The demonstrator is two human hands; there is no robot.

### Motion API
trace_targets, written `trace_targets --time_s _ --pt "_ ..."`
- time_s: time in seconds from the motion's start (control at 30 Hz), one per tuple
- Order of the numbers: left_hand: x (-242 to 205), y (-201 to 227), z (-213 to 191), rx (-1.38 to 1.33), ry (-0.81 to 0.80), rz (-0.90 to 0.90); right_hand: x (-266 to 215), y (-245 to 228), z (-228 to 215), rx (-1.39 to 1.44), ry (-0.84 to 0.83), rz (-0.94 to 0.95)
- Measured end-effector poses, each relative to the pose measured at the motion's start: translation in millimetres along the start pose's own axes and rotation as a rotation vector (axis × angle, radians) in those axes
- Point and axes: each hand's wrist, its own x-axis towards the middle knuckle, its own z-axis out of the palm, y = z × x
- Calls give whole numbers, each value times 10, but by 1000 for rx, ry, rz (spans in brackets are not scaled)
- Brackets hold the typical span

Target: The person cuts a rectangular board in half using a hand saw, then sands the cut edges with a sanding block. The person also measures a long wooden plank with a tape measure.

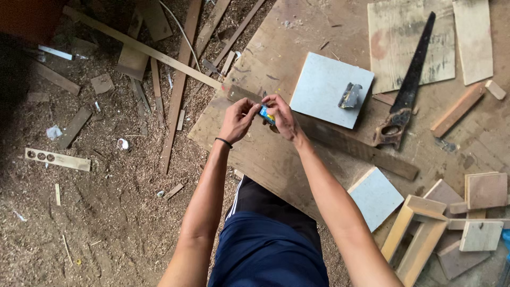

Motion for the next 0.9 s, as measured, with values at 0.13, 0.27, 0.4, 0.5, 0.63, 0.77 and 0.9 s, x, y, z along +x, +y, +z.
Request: trace_targets --time_s 0.13,0.27,0.4,0.5,0.63,0.77,0.9 --pt "-145 203 101 -15 -81 -43 -322 -363 -90 307 -90 206" --pt "-312 370 164 -89 -210 -42 -593 -561 -19 422 -65 234" --pt "-393 495 235 5 -265 -84 -772 -558 -42 584 -9 250" --pt "-370 525 281 73 -273 -7 -899 -528 -87 653 40 297" --pt "-322 588 354 53 -302 -70 -1053 -553 -143 694 59 281" --pt "-341 693 422 219 -389 -99 -1127 -710 -188 644 74 249" --pt "-352 695 546 1 -474 -149 -1181 -875 -215 564 62 210"
